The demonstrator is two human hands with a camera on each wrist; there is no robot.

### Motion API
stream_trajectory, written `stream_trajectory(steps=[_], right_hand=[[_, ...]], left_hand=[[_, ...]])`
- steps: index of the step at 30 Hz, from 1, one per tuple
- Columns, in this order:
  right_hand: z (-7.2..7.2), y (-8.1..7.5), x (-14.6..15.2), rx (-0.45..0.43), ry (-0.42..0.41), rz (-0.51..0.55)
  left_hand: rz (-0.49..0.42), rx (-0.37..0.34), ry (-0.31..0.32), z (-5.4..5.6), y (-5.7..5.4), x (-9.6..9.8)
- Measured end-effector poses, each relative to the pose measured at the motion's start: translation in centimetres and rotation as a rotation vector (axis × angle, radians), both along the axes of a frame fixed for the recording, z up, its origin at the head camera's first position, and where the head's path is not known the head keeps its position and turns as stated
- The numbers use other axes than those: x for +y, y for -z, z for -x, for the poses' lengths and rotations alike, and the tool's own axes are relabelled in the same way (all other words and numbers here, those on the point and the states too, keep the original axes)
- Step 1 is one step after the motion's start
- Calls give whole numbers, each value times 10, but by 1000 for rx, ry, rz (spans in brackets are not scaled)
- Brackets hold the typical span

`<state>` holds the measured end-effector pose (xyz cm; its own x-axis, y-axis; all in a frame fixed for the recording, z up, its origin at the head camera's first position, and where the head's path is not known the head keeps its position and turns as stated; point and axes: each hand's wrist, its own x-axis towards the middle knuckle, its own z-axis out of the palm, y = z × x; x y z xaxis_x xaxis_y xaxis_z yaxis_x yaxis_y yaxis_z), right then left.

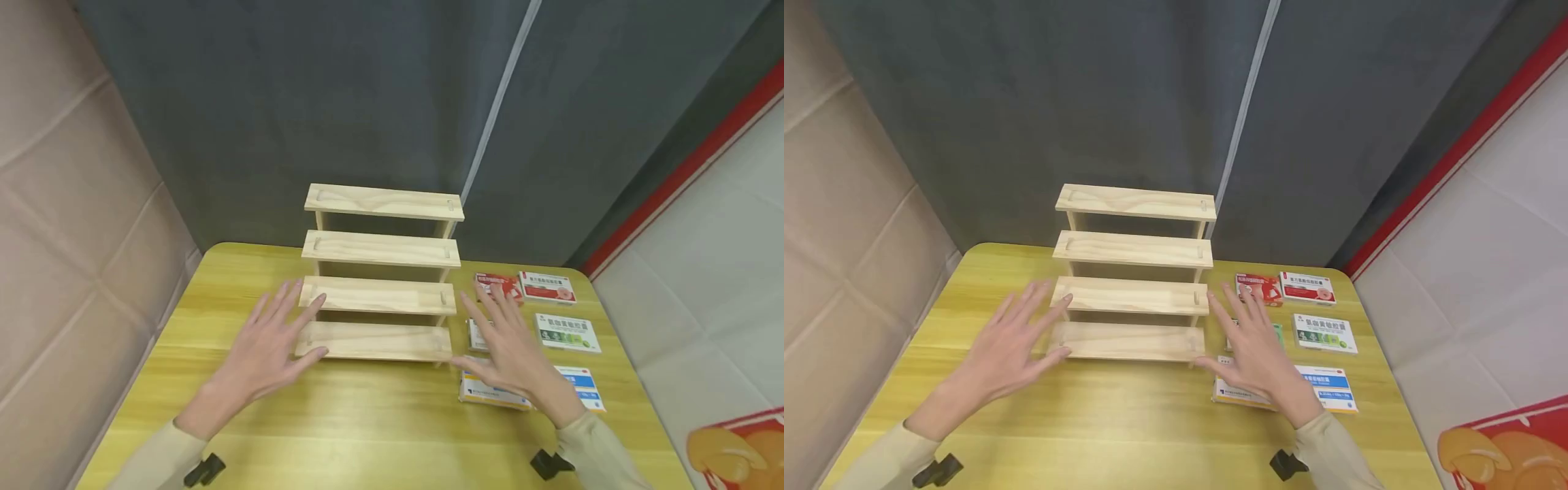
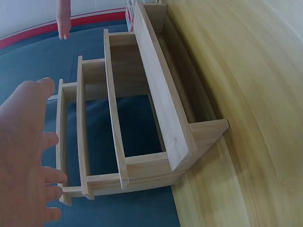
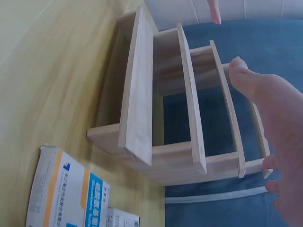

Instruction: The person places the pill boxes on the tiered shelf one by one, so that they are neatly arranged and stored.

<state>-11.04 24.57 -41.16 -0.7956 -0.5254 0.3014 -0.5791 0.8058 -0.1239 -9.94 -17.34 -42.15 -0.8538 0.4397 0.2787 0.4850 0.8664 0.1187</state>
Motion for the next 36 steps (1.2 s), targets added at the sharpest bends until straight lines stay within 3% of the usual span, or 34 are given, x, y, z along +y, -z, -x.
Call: stream_trajectory(steps=[14,22,28,36], right_hand=[[-7,9,24,-5,61,-11],[-10,15,35,7,83,-5],[-13,20,42,27,102,-5],[-19,25,50,-11,130,-3]], left_hand=[[-63,-13,-66,2,19,-17],[-119,-65,-146,0,31,-28],[-155,-71,-171,-1,39,-33],[-184,-74,-187,2,48,-31]])
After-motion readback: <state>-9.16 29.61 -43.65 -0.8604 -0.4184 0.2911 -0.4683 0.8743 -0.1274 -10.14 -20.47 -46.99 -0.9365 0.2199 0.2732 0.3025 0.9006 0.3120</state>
